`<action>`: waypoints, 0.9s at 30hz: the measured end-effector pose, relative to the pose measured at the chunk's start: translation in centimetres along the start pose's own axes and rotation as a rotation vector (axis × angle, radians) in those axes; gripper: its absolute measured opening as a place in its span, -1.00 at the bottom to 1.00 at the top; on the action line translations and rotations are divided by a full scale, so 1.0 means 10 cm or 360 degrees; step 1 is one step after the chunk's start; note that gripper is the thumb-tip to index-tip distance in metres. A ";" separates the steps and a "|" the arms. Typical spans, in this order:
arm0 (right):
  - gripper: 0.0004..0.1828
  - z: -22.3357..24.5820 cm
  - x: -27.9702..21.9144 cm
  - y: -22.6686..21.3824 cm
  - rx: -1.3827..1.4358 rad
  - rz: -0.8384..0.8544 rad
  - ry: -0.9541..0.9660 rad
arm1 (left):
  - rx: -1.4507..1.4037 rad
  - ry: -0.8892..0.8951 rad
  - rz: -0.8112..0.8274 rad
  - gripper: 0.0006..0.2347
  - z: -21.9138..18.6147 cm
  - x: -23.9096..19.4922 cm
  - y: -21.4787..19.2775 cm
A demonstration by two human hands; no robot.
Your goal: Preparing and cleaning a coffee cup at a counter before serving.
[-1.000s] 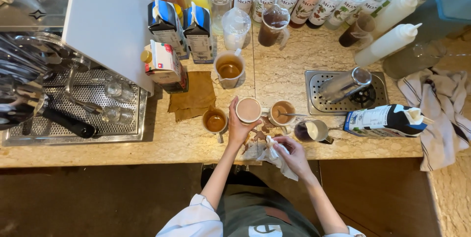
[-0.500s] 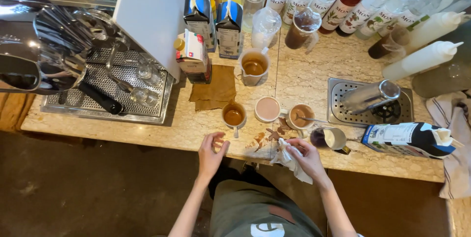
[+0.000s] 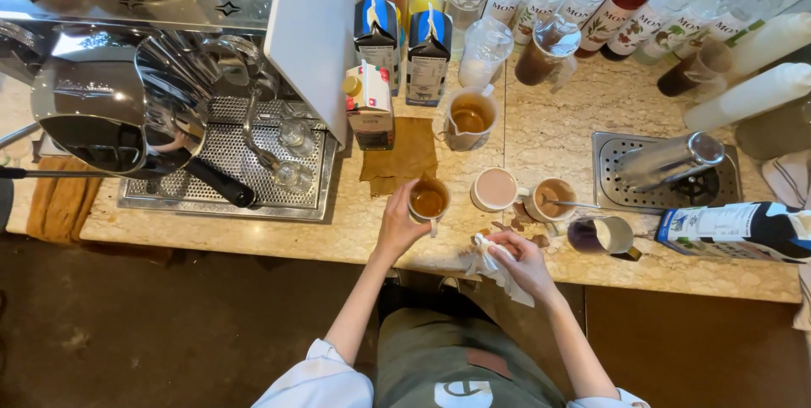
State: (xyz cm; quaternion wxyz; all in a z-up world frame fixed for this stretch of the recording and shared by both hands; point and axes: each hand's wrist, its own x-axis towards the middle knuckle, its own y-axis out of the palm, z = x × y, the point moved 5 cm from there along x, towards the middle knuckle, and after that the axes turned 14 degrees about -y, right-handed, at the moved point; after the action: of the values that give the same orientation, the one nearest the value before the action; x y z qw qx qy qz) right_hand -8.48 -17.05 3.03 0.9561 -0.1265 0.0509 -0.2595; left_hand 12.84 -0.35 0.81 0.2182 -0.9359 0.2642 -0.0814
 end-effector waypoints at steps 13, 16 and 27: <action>-0.74 0.12 0.05 0.59 -0.0293 -0.0032 0.0206 | -0.0161 -0.0220 0.0067 -0.29 0.12 0.36 -0.77; -0.74 0.17 0.05 0.69 -0.0379 -0.0032 0.0264 | -0.0234 -0.0249 0.0196 -0.27 0.09 0.32 -0.79; -0.72 0.36 0.02 0.74 -0.0176 -0.0209 0.0270 | -0.0191 -0.0006 0.0286 -0.24 0.30 0.31 -0.39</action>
State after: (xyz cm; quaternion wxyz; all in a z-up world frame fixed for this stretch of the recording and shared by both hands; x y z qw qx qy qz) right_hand -4.15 -10.25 4.48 0.9208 -0.1597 0.1374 -0.3282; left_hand 18.08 2.05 0.03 0.1688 -0.9200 0.3511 -0.0438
